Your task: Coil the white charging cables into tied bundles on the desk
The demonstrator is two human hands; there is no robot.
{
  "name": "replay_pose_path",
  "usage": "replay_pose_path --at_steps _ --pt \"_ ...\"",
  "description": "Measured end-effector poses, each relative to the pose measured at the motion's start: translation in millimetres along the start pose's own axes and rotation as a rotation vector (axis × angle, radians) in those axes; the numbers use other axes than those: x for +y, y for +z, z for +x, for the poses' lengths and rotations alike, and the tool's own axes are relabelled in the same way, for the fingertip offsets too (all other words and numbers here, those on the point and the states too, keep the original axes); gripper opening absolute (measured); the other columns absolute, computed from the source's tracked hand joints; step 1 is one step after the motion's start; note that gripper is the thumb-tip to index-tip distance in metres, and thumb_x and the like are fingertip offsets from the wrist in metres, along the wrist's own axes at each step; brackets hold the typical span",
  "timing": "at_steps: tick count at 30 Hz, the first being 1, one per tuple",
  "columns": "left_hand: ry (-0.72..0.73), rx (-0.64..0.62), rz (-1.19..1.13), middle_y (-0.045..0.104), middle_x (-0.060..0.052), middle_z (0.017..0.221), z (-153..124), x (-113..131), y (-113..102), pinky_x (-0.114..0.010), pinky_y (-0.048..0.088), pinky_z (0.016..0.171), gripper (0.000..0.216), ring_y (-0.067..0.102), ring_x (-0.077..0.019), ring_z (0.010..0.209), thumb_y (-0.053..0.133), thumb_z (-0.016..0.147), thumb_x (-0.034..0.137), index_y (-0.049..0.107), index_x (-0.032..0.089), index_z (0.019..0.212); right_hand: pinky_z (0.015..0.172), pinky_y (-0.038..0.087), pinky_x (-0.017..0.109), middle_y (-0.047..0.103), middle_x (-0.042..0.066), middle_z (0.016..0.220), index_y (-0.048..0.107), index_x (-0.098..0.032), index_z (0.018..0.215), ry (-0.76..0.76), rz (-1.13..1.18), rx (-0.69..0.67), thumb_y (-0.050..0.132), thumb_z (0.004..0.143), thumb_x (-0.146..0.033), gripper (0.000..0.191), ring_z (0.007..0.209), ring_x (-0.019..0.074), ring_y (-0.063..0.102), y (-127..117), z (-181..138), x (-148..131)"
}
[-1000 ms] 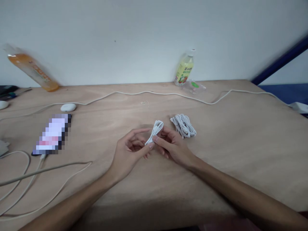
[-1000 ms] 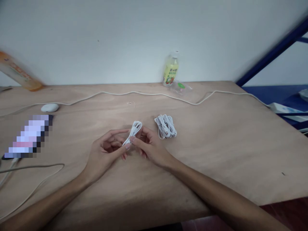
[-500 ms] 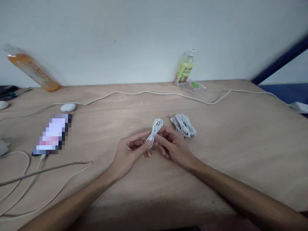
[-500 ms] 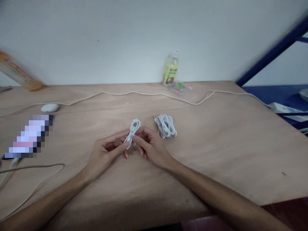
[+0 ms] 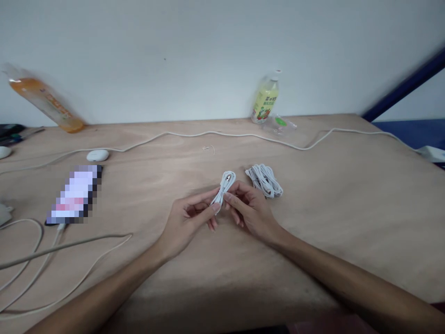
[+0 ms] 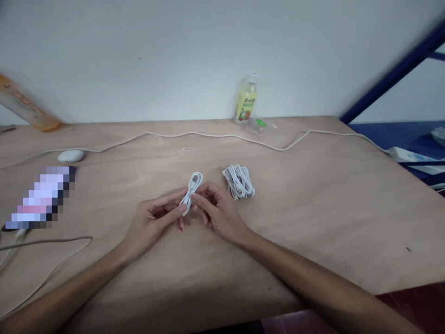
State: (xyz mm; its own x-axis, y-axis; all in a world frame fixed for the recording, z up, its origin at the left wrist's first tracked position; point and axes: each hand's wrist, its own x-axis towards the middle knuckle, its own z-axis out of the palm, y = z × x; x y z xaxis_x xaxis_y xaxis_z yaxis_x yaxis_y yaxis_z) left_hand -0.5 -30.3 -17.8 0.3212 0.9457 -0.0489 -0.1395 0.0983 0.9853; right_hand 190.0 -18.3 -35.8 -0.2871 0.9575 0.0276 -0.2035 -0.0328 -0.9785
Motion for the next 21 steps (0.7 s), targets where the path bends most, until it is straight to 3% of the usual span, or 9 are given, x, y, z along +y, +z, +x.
replay_pose_path --at_steps 8,15,21 --pt "-0.020 0.000 -0.039 0.073 0.000 0.066 1.7 -0.6 -0.1 -0.024 0.058 0.058 0.037 0.064 -0.0117 0.057 0.087 0.090 0.036 0.087 0.019 0.123 0.037 0.030 0.020 0.061 -0.006 0.070 0.063 -0.021 0.091 0.017 -0.048 -0.021 0.077 0.095 -0.063 0.044 0.042 0.0049 0.042 -0.8 0.4 -3.8" --pt "-0.047 0.038 -0.203 0.081 -0.005 0.086 2.1 -5.9 -2.9 -0.023 0.055 0.056 0.035 0.069 -0.0133 0.062 0.089 0.088 0.035 0.088 0.019 0.119 0.040 0.035 0.020 0.062 -0.006 0.074 0.067 -0.022 0.100 0.007 -0.035 -0.058 0.080 0.096 -0.055 0.036 0.046 0.0058 0.043 -0.2 0.0 -4.8" --pt "-0.065 0.017 -0.264 0.080 -0.005 0.083 1.6 -4.8 -3.8 -0.023 0.054 0.057 0.036 0.068 -0.0130 0.063 0.088 0.088 0.033 0.087 0.020 0.122 0.042 0.036 0.021 0.063 -0.005 0.077 0.067 -0.023 0.104 -0.012 -0.029 -0.068 0.080 0.096 -0.055 0.036 0.049 0.0065 0.043 -0.1 -0.4 -3.2"
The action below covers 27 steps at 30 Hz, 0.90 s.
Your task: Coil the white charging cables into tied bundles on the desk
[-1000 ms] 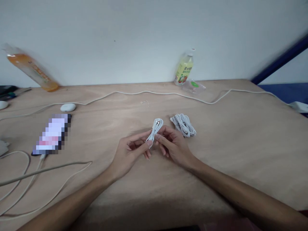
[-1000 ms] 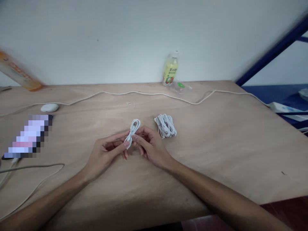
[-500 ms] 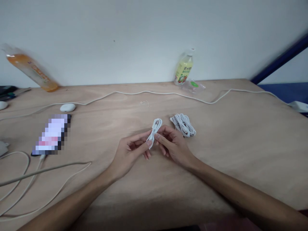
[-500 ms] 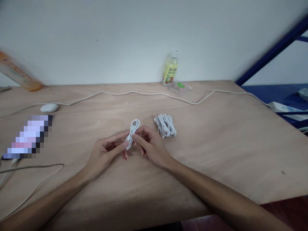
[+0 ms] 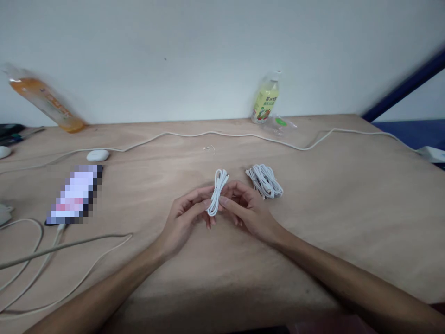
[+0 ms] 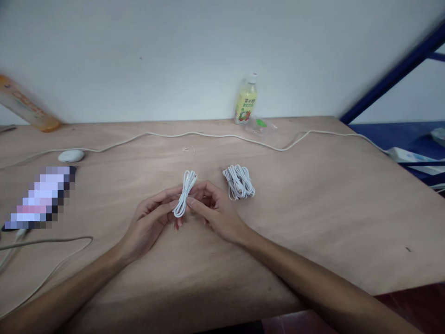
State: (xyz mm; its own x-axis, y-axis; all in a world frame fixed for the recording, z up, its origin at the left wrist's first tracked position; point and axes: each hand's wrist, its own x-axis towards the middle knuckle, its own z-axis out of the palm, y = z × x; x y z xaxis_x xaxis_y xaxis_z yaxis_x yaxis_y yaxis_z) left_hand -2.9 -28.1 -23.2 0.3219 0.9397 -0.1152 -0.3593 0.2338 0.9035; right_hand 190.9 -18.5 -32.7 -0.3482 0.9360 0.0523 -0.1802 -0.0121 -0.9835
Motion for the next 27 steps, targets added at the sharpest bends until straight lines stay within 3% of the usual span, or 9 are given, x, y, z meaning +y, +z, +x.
replay_pose_path --at_steps 20,27 --pt "-0.012 0.029 0.099 0.081 -0.005 0.080 -1.0 -0.4 1.2 -0.027 0.056 0.057 0.056 0.069 -0.0154 0.061 0.094 0.083 0.043 0.080 0.014 0.130 0.042 0.032 0.022 0.062 -0.005 0.075 0.066 -0.022 0.103 0.033 0.001 -0.011 0.075 0.098 -0.061 0.041 0.048 0.0068 0.042 0.2 -1.6 -0.9" --pt "-0.033 0.101 0.136 0.082 -0.004 0.074 0.1 0.7 3.7 -0.030 0.063 0.066 0.047 0.076 -0.0197 0.070 0.095 0.080 0.045 0.083 0.013 0.112 0.044 0.031 0.022 0.059 -0.006 0.072 0.066 -0.022 0.098 0.025 -0.003 -0.056 0.073 0.101 -0.058 0.037 0.049 0.0067 0.042 0.0 -2.2 -1.8"
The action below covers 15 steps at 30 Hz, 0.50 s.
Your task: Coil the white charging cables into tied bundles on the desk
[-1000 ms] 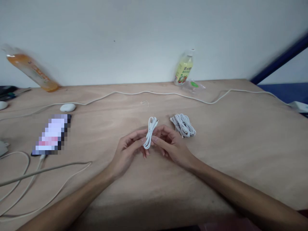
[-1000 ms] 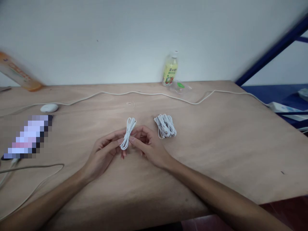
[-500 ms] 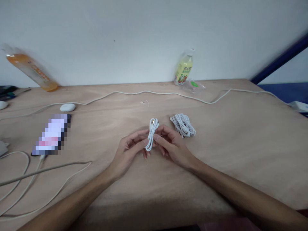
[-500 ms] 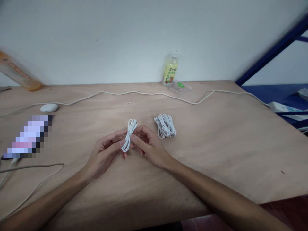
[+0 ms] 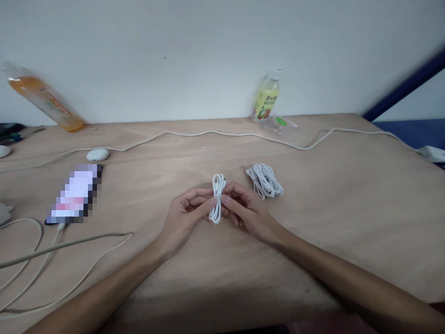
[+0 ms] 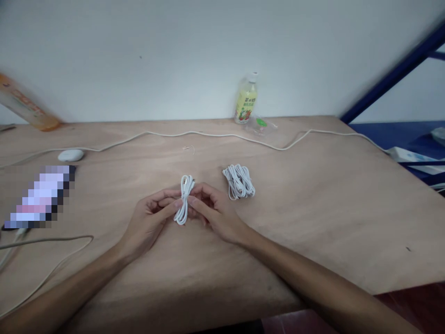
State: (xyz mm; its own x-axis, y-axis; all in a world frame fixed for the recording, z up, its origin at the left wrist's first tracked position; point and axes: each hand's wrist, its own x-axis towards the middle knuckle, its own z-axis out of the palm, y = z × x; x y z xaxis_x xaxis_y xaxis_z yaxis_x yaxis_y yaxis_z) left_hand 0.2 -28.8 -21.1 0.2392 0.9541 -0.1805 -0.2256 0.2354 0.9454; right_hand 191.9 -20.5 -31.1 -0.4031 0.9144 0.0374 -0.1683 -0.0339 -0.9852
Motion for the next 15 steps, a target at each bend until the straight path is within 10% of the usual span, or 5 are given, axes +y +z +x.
replay_pose_path --at_steps 15 --pt "0.082 0.070 0.073 0.085 -0.004 0.086 1.0 -2.2 -0.3 -0.028 0.059 0.074 0.032 0.074 -0.0161 0.075 0.096 0.077 0.035 0.085 0.018 0.103 0.045 0.033 0.022 0.057 -0.006 0.071 0.069 -0.023 0.102 0.013 -0.015 -0.013 0.069 0.104 -0.056 0.034 0.049 0.0078 0.042 -1.5 -0.4 1.0"
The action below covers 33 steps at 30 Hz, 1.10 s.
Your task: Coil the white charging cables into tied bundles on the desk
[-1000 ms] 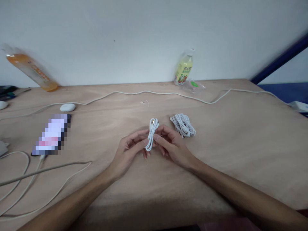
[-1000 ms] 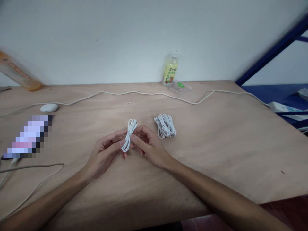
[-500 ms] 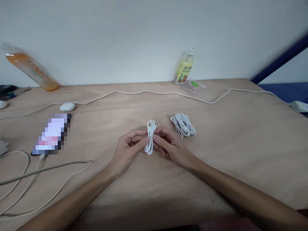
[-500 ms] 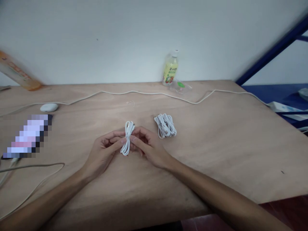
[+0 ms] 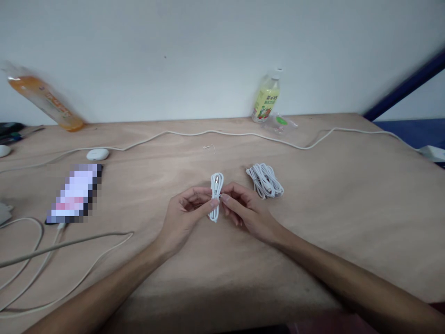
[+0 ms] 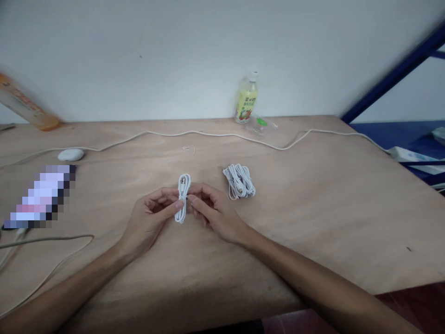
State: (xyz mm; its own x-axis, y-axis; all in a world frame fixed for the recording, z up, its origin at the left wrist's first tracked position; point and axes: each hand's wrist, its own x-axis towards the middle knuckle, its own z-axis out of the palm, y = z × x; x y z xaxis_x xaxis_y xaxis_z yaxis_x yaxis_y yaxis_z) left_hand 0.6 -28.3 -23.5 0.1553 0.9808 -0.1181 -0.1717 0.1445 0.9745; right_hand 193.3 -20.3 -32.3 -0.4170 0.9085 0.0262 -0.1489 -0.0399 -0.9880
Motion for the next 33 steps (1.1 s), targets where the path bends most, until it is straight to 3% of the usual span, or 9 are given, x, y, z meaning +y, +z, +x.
replay_pose_path --at_steps 10,17,22,27,33 --pt "-0.015 0.008 0.016 0.088 -0.007 0.101 0.2 -0.9 -0.6 -0.028 0.056 0.079 0.029 0.072 -0.0162 0.080 0.094 0.082 0.042 0.090 0.021 0.101 0.043 0.032 0.022 0.056 -0.007 0.070 0.070 -0.022 0.109 0.007 -0.036 0.056 0.072 0.102 -0.054 0.033 0.049 0.0075 0.043 -0.1 -0.9 0.8" --pt "-0.026 -0.022 0.076 0.081 -0.005 0.080 -1.6 2.4 0.0 -0.029 0.052 0.070 0.029 0.066 -0.0168 0.071 0.092 0.083 0.045 0.090 0.020 0.096 0.041 0.031 0.023 0.058 -0.006 0.080 0.067 -0.025 0.110 0.015 0.064 0.079 0.080 0.093 -0.057 0.039 0.049 0.0061 0.038 -0.2 0.5 -3.4" --pt "-0.005 -0.077 0.135 0.078 -0.004 0.076 -2.2 7.1 1.2 -0.028 0.051 0.067 0.026 0.064 -0.0158 0.069 0.088 0.086 0.046 0.089 0.020 0.092 0.041 0.030 0.024 0.054 -0.007 0.072 0.067 -0.024 0.103 0.020 0.064 0.083 0.081 0.092 -0.063 0.042 0.048 0.0071 0.036 0.5 3.0 -5.7" --pt "0.009 -0.117 0.108 0.081 -0.003 0.079 -2.4 5.3 2.3 -0.027 0.057 0.071 0.023 0.069 -0.0152 0.071 0.091 0.083 0.041 0.088 0.021 0.094 0.040 0.026 0.023 0.053 -0.007 0.069 0.068 -0.023 0.099 0.038 0.074 0.141 0.084 0.087 -0.066 0.047 0.046 0.0058 0.034 0.2 3.9 -3.4" --pt "-0.021 -0.068 0.082 0.088 -0.006 0.093 -6.5 2.5 3.7 -0.033 0.067 0.080 0.031 0.080 -0.0194 0.080 0.095 0.079 0.038 0.086 0.020 0.102 0.039 0.023 0.023 0.053 -0.008 0.066 0.070 -0.022 0.098 0.058 0.125 0.187 0.088 0.083 -0.066 0.050 0.045 0.0060 0.033 -0.5 6.3 -0.7"
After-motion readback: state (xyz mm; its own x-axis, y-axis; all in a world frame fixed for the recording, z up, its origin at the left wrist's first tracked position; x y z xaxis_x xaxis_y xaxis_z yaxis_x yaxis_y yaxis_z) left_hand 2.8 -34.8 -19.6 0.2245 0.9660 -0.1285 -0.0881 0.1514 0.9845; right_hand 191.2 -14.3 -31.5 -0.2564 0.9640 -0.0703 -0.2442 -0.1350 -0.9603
